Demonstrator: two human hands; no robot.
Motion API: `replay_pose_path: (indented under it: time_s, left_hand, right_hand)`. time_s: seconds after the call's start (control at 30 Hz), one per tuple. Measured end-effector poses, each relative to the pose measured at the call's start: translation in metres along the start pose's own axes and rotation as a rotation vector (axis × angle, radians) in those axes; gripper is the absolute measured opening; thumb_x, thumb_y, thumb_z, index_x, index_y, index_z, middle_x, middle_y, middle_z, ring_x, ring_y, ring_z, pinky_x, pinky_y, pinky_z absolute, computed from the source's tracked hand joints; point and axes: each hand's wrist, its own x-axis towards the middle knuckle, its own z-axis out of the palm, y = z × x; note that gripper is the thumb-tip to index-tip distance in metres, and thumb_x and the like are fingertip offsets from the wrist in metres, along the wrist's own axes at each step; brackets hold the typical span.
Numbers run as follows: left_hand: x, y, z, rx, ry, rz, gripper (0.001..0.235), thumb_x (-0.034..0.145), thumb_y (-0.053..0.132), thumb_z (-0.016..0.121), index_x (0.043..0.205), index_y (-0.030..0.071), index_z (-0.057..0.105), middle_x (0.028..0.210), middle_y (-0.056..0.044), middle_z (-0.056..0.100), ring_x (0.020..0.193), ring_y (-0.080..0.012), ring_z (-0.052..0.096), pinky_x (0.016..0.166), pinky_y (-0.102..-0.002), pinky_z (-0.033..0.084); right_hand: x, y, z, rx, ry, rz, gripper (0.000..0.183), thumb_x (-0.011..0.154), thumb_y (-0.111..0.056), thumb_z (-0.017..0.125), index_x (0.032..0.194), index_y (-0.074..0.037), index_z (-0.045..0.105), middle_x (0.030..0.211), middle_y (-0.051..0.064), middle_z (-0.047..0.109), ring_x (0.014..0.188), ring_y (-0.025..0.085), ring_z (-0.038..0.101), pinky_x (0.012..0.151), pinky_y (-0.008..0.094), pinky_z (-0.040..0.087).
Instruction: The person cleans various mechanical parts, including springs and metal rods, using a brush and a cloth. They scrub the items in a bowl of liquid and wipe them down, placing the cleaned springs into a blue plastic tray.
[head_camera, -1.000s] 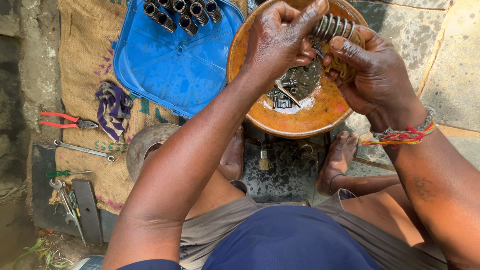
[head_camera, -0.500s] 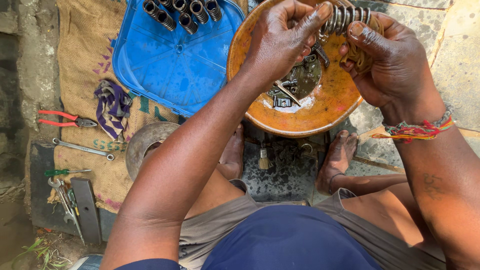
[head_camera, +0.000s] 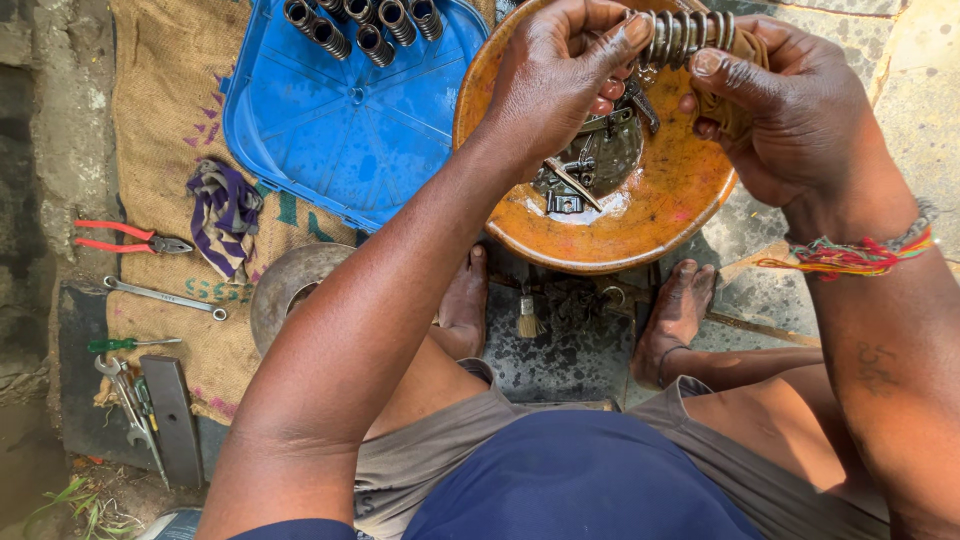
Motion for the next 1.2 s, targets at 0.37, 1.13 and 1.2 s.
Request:
replay_pose_path:
  time_s: [0.37,1.13,1.2]
  left_hand:
    - [-0.004,0.011,-0.003,0.076,0.099,-0.056,0.04,0.094,0.045,0.071,0.101,0.005,0.07,0.073,-0.002,0.07,0.063,-0.0068,0.071,0.056,-0.024,0.064]
    - [-0.034,0.027,0.024,0.346,-0.25,0.207,0.035,0.092,0.007,0.079,0.124,0.006,0.066,0.107,-0.007,0.077,0.098,-0.0126,0.079,0.086,-0.029,0.067]
    - [-0.02,0.026,0.017,0.224,-0.233,0.104,0.035,0.093,0.012,0.078,0.125,0.007,0.067,0.103,-0.007,0.078,0.093,-0.0137,0.08,0.083,-0.029,0.068]
  right_hand:
    - [-0.007,-0.044,0.015,-0.388,0.106,-0.242,0.023,0.103,0.002,0.052,0.123,-0.002,0.063,0.114,0.004,0.07,0.098,0.014,0.07,0.087,0.028,0.06]
    - [0.012,0.016,-0.023,-0.061,-0.03,0.179,0.025,0.114,-0.02,0.06,0.122,0.003,0.066,0.109,0.013,0.072,0.09,0.021,0.071,0.08,0.032,0.06]
    - [0.007,0.01,-0.021,-0.007,-0.027,0.153,0.03,0.114,-0.023,0.057,0.127,0.003,0.063,0.115,0.015,0.072,0.096,0.024,0.072,0.086,0.038,0.061]
